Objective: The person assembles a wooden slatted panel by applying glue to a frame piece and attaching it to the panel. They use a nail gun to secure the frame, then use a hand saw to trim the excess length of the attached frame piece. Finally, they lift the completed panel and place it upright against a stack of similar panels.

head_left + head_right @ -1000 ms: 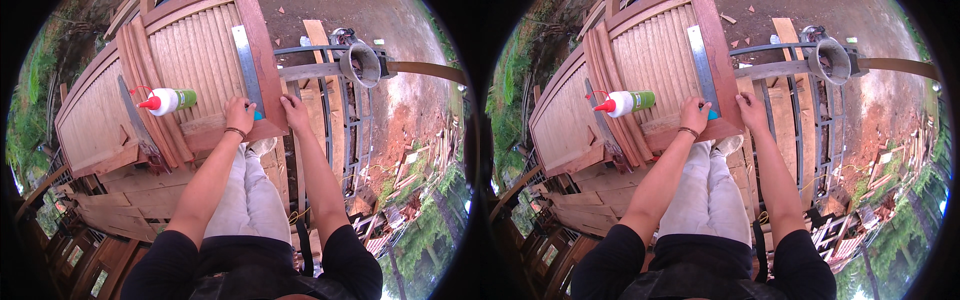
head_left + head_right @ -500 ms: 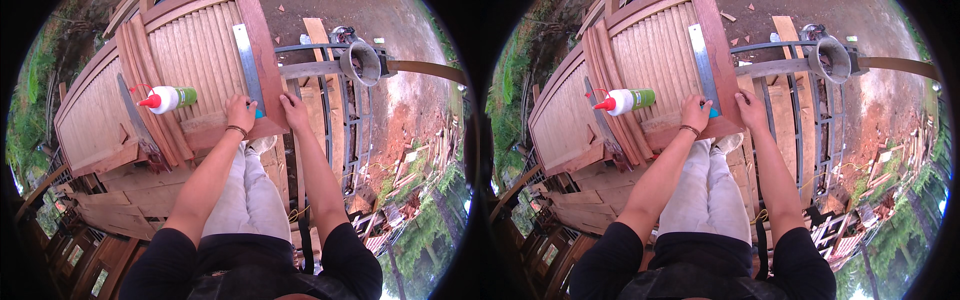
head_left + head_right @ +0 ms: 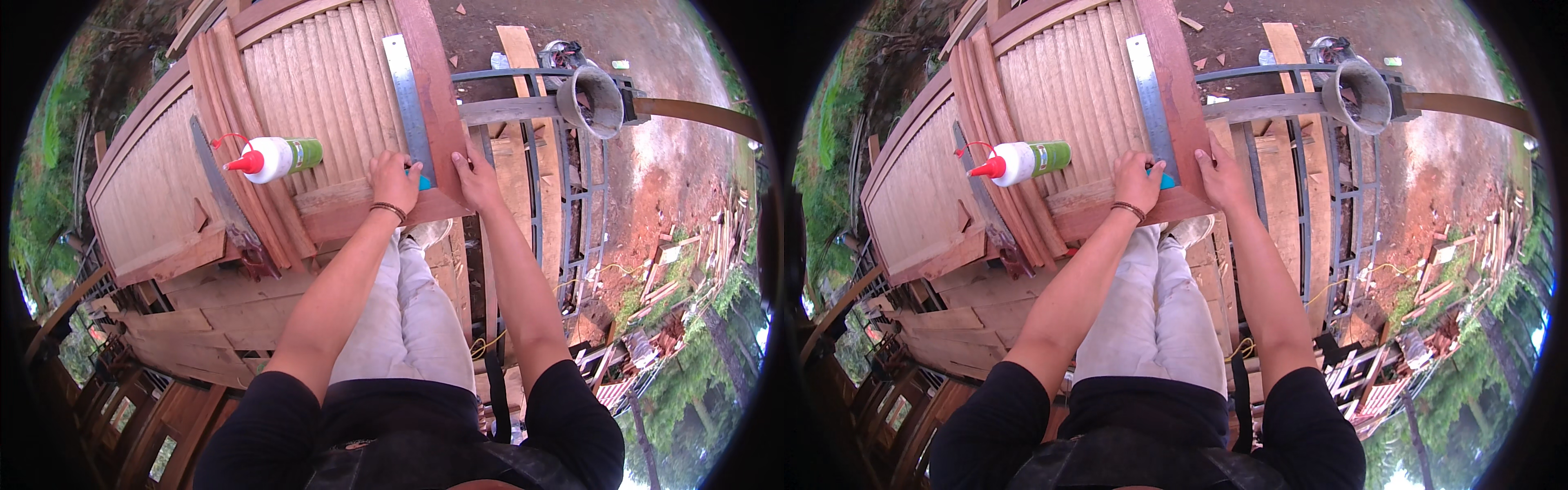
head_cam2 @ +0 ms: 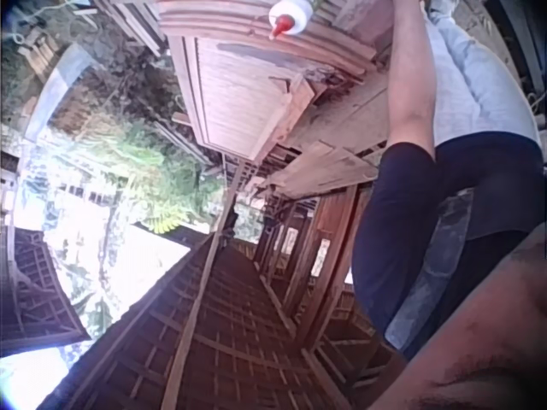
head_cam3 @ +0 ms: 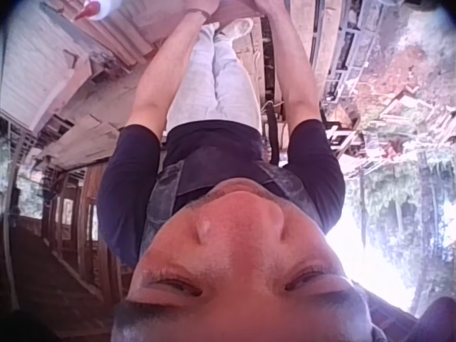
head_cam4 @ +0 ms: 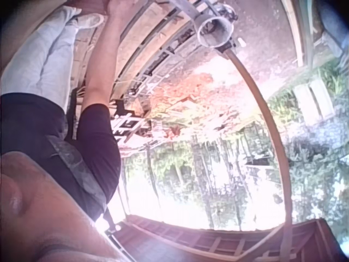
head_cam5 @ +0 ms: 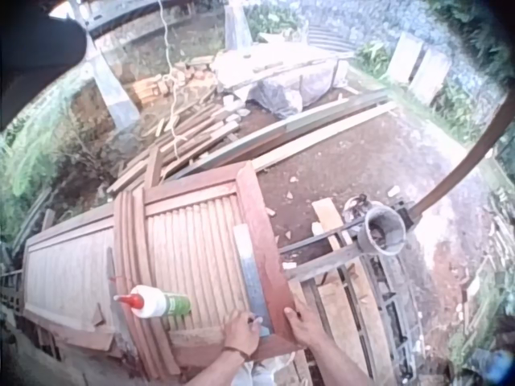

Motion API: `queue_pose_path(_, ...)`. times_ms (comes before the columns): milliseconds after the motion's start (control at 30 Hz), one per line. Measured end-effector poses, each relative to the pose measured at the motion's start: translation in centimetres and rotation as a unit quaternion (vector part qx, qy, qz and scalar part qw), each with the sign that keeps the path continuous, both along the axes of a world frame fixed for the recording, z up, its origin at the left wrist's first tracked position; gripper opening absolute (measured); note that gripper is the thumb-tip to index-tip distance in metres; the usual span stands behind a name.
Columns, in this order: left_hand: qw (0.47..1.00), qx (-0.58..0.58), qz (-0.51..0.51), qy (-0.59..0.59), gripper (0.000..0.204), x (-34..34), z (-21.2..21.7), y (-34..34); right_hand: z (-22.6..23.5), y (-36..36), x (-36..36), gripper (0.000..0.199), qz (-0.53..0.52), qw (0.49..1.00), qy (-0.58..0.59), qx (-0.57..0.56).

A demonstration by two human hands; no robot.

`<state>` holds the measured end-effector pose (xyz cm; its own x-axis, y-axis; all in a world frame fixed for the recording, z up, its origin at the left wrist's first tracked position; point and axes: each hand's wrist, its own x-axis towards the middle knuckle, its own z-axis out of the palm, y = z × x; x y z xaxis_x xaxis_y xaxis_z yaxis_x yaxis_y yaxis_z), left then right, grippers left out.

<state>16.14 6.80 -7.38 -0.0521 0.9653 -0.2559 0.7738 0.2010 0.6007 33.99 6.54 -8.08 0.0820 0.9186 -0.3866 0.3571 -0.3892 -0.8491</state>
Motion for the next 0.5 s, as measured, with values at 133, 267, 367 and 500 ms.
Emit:
queue_pose_path(133, 1.0, -0.008, 0.008, 0.002, 0.016, -0.4, -0.1, -0.1, 0.5, 0.3, -0.1, 0.054, 0.015, 0.999, 0.005, -0.034)
queue_pose_path(267, 0.999, -0.036, 0.024, 0.026, 0.017, -0.7, 1.2, 0.9, -0.2, 0.3, 0.3, 0.053, 0.003, 0.995, 0.096, -0.011)
queue_pose_path(367, 0.997, -0.003, 0.031, 0.075, 0.019, -3.5, 2.0, 0.4, 0.4, 0.0, -0.6, 0.053, 0.014, 0.997, 0.072, -0.014)
queue_pose_path(500, 0.99, 0.089, 0.062, 0.085, 0.023, -4.9, 4.2, -1.1, 0.1, -0.1, -0.5, 0.052, 0.015, 0.997, 0.064, -0.049)
